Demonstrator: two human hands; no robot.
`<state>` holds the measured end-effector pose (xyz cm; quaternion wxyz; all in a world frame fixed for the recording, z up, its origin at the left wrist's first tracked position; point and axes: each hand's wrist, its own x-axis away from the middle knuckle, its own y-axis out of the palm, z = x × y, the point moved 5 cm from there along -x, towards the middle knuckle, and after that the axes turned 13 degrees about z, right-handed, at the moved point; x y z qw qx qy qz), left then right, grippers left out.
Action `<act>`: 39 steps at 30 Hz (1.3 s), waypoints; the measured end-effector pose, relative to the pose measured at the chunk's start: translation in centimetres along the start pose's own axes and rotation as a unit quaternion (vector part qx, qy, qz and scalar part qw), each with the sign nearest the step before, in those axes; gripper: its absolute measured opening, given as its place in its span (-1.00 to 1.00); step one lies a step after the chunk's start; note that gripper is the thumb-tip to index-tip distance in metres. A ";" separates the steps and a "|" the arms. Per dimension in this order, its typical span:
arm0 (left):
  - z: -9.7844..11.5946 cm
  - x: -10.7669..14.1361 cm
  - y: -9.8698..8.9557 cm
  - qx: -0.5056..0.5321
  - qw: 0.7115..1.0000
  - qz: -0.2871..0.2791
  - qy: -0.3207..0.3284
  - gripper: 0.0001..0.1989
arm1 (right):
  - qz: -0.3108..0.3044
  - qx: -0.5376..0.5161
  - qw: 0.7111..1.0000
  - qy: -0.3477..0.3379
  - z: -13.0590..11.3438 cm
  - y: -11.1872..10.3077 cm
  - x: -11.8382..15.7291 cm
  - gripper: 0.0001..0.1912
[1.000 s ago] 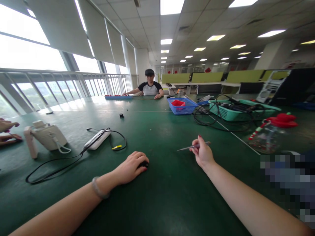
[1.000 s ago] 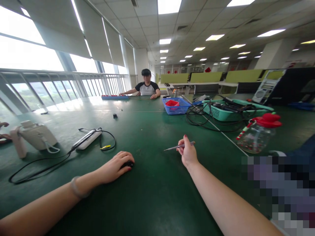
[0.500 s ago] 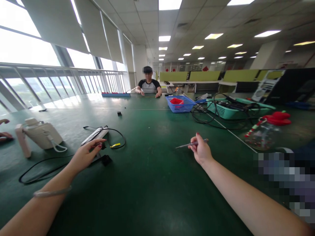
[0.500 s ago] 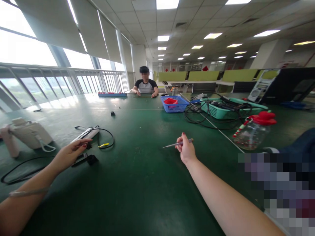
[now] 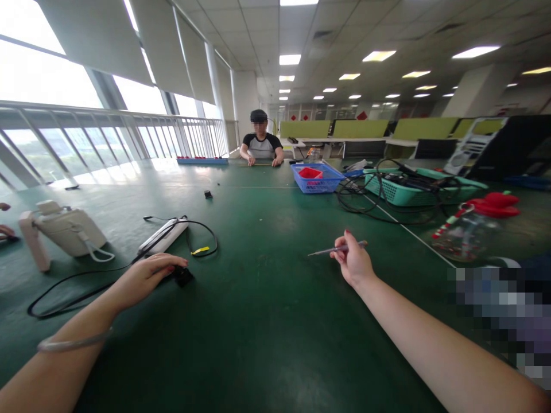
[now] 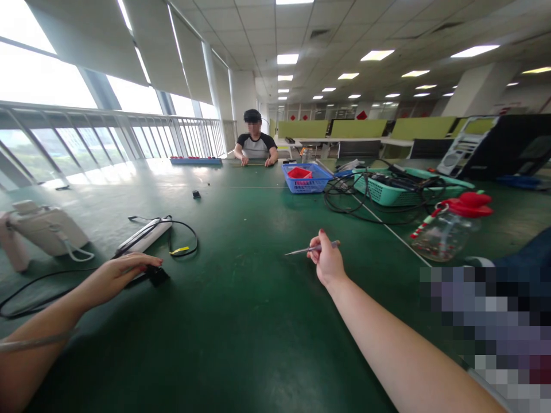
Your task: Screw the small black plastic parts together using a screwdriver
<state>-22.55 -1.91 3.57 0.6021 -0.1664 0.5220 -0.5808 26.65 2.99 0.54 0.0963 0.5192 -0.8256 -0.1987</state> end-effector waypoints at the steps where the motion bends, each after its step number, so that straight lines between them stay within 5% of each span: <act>1: 0.0 0.0 0.2 -0.004 1.000 -0.006 0.003 -0.59 | -0.002 0.001 1.000 0.001 0.0 0.0 0.0 -0.56; 25: 0.3 0.0 1.4 -0.033 0.998 -0.048 -0.004 -0.57 | -0.020 0.024 0.999 -0.006 -0.2 0.1 0.4 -0.58; 31: 0.6 -0.2 0.7 -0.169 0.985 0.003 -0.039 -0.53 | -0.015 0.021 1.000 -0.011 0.0 0.2 0.3 -0.56; 35: -0.5 0.1 -0.8 -0.226 0.966 0.060 -0.111 -0.47 | -0.013 0.020 1.000 -0.013 0.1 0.2 0.2 -0.55; 39: -2.7 0.6 -0.5 -0.215 0.970 0.018 -0.113 -0.39 | -0.017 0.025 0.999 -0.013 0.0 0.2 0.4 -0.56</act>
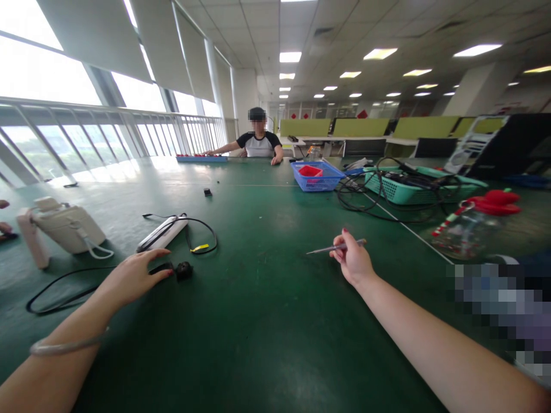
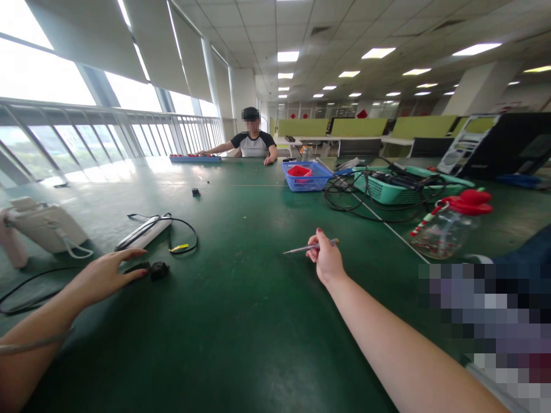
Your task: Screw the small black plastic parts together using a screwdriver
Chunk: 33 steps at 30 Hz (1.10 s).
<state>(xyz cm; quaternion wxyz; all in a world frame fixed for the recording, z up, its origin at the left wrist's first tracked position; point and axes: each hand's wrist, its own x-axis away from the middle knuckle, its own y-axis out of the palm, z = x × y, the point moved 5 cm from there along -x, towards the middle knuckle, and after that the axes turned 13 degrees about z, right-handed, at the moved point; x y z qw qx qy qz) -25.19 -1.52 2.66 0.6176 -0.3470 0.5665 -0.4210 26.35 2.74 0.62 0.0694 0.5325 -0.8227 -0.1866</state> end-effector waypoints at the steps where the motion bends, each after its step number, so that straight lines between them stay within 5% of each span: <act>1: -0.4 0.0 0.4 0.004 1.000 -0.018 -0.002 -0.40 | 0.000 0.001 1.000 0.000 0.0 0.0 0.0 -0.56; 5: -0.5 0.1 0.8 0.013 0.999 -0.040 -0.030 -0.46 | -0.002 0.004 1.000 -0.001 -0.1 0.0 0.1 -0.57; 10: 3.9 1.1 -2.2 -0.031 0.993 0.092 -0.065 -0.45 | -0.006 0.009 1.000 -0.002 -0.2 0.1 0.2 -0.58; 16: 8.9 2.0 -1.9 -0.081 0.987 0.134 0.039 -0.53 | -0.007 0.015 1.000 -0.005 -0.2 0.2 0.2 -0.57; 21: 9.3 1.7 -0.1 -0.117 0.984 0.104 0.086 -0.51 | -0.008 0.017 1.000 -0.005 -0.1 0.3 0.3 -0.58; 33: 8.6 0.7 0.4 -0.144 0.980 0.112 0.085 -0.53 | -0.015 0.021 1.000 -0.013 -0.1 0.3 0.3 -0.59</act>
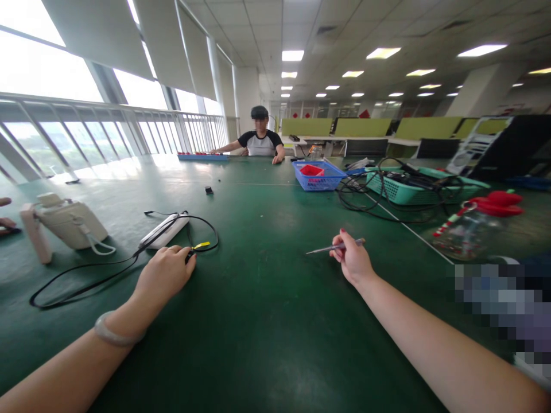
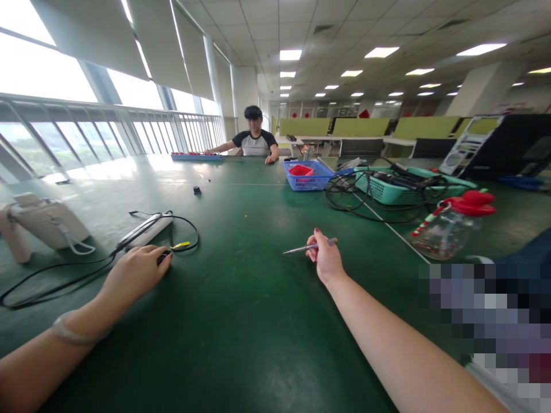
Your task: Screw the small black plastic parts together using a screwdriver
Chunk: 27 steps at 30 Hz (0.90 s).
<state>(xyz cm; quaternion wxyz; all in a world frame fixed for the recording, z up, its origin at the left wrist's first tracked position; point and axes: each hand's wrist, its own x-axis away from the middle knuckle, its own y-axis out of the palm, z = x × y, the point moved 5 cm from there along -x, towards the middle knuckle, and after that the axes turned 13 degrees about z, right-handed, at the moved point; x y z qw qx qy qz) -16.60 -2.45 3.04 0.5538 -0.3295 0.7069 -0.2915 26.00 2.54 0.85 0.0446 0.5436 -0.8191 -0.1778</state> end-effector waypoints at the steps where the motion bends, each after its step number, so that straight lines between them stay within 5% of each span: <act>1: 0.0 0.0 0.1 -0.004 1.000 -0.005 0.001 -0.53 | -0.002 0.001 1.000 0.000 0.0 0.0 0.1 -0.59; 11: -0.3 0.0 1.0 -0.003 0.997 -0.070 -0.020 -0.51 | -0.010 -0.002 1.000 -0.010 0.0 0.2 0.1 -0.58; 27: -0.1 0.7 0.8 -0.031 0.996 -0.085 -0.010 -0.58 | -0.019 0.005 1.000 -0.014 0.1 0.2 0.1 -0.60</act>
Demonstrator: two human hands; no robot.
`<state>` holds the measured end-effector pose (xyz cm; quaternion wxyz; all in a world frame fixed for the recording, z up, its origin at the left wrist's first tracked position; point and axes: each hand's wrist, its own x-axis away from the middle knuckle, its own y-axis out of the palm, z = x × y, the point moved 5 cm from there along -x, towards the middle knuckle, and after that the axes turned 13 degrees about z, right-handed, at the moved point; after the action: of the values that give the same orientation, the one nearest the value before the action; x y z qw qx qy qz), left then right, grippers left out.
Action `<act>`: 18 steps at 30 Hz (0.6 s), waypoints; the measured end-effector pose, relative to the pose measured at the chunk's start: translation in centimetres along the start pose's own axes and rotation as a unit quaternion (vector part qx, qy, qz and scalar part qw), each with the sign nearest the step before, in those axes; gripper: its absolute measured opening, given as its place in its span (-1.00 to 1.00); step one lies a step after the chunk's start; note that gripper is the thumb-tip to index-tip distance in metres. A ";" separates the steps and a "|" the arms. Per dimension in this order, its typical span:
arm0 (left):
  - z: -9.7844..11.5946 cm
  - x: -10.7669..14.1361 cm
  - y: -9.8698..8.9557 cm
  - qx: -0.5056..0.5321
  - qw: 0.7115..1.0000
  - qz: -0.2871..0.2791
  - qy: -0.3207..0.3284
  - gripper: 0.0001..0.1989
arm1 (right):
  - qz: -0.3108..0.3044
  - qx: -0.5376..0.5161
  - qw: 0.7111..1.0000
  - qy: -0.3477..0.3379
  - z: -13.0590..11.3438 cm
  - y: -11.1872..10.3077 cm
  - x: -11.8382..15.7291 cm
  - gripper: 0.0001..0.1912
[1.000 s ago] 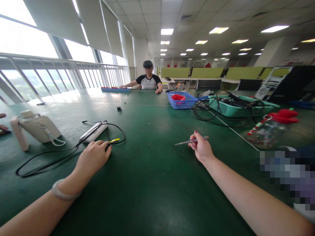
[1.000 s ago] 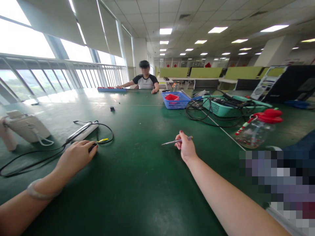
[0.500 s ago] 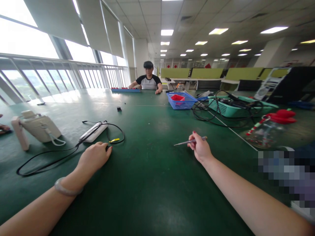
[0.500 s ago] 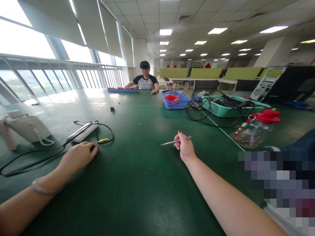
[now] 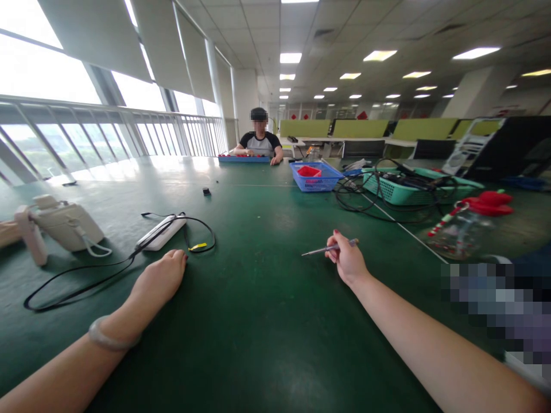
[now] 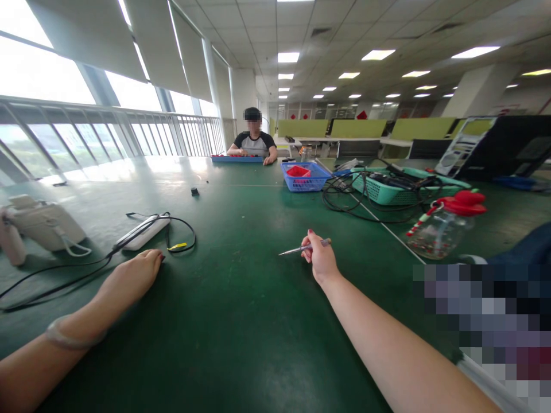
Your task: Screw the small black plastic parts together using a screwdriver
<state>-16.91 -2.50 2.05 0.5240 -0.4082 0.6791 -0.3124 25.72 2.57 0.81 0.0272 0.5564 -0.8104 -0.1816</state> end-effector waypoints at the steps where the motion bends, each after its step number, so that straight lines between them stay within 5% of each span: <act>1: -0.1 0.0 0.0 0.003 1.000 -0.001 -0.003 -0.58 | 0.000 0.001 1.000 0.000 0.0 0.0 0.0 -0.60; 11: -1.0 0.1 0.5 0.077 0.995 -0.028 -0.064 -0.52 | -0.005 0.010 1.000 -0.006 -0.3 0.1 0.2 -0.58; 18: -1.3 0.3 0.3 0.093 0.992 0.002 -0.089 -0.53 | -0.007 0.011 1.000 -0.009 -0.2 0.1 0.1 -0.57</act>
<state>-18.21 -2.61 2.01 0.6188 -0.3826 0.5986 -0.3352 25.64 2.46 0.97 0.0123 0.5610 -0.8083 -0.1782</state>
